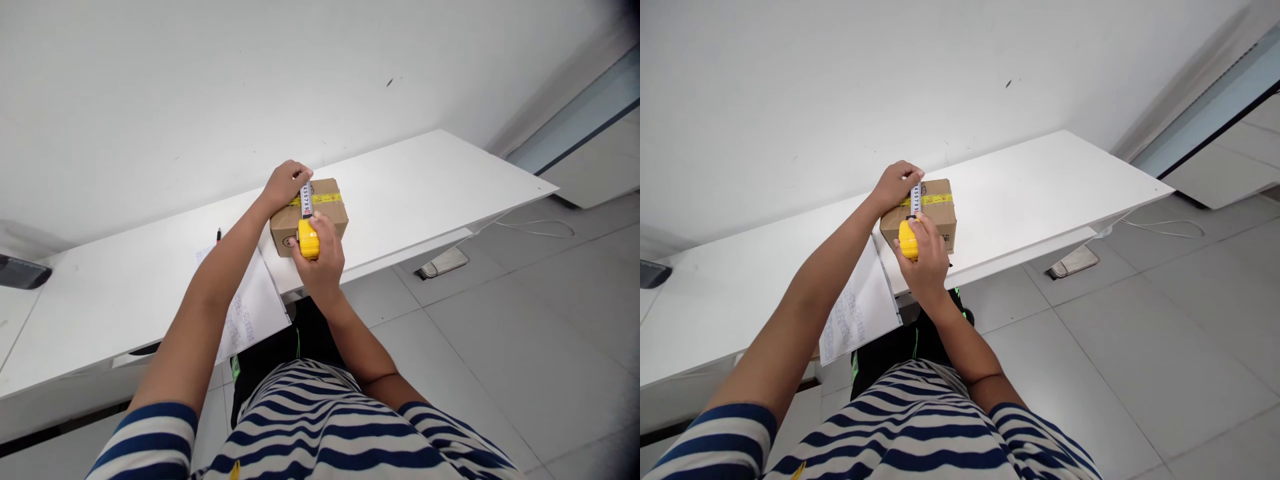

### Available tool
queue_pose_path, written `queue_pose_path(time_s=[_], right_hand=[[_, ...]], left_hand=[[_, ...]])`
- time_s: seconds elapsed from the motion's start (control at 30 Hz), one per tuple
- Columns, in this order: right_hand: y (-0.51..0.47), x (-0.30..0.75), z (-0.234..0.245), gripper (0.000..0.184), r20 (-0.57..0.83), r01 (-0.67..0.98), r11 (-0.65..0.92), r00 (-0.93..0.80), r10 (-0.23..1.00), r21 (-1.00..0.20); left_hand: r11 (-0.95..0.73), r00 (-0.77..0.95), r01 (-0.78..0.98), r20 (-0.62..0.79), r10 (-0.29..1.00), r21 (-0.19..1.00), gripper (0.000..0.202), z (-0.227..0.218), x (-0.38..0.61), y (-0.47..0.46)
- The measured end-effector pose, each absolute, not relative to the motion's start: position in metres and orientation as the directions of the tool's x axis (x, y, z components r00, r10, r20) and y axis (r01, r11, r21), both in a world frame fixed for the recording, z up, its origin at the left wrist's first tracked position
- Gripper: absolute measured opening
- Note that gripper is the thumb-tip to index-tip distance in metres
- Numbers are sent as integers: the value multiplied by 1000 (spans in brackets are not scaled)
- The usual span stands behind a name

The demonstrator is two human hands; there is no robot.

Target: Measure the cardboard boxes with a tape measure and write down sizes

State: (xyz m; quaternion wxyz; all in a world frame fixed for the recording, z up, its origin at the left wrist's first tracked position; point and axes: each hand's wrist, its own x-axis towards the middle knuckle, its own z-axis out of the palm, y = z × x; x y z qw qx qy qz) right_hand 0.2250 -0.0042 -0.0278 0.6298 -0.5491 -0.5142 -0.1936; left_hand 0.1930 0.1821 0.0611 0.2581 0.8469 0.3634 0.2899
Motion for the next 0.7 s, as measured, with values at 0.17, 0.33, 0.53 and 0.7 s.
queue_pose_path(time_s=[0.17,0.33,0.53,0.7], right_hand=[[-6,230,-53,72,812,678,446,496,309,-584],[-29,234,-49,60,554,329,557,777,299,-762],[-43,251,-39,61,156,-60,521,920,361,-852],[-30,290,-65,62,-211,-531,435,776,595,-727]], left_hand=[[-622,503,315,430,750,717,21,82,171,136],[-707,753,289,303,584,646,52,102,147,57],[-674,659,604,210,722,424,70,84,147,78],[-622,650,644,110,752,446,100,49,119,111]])
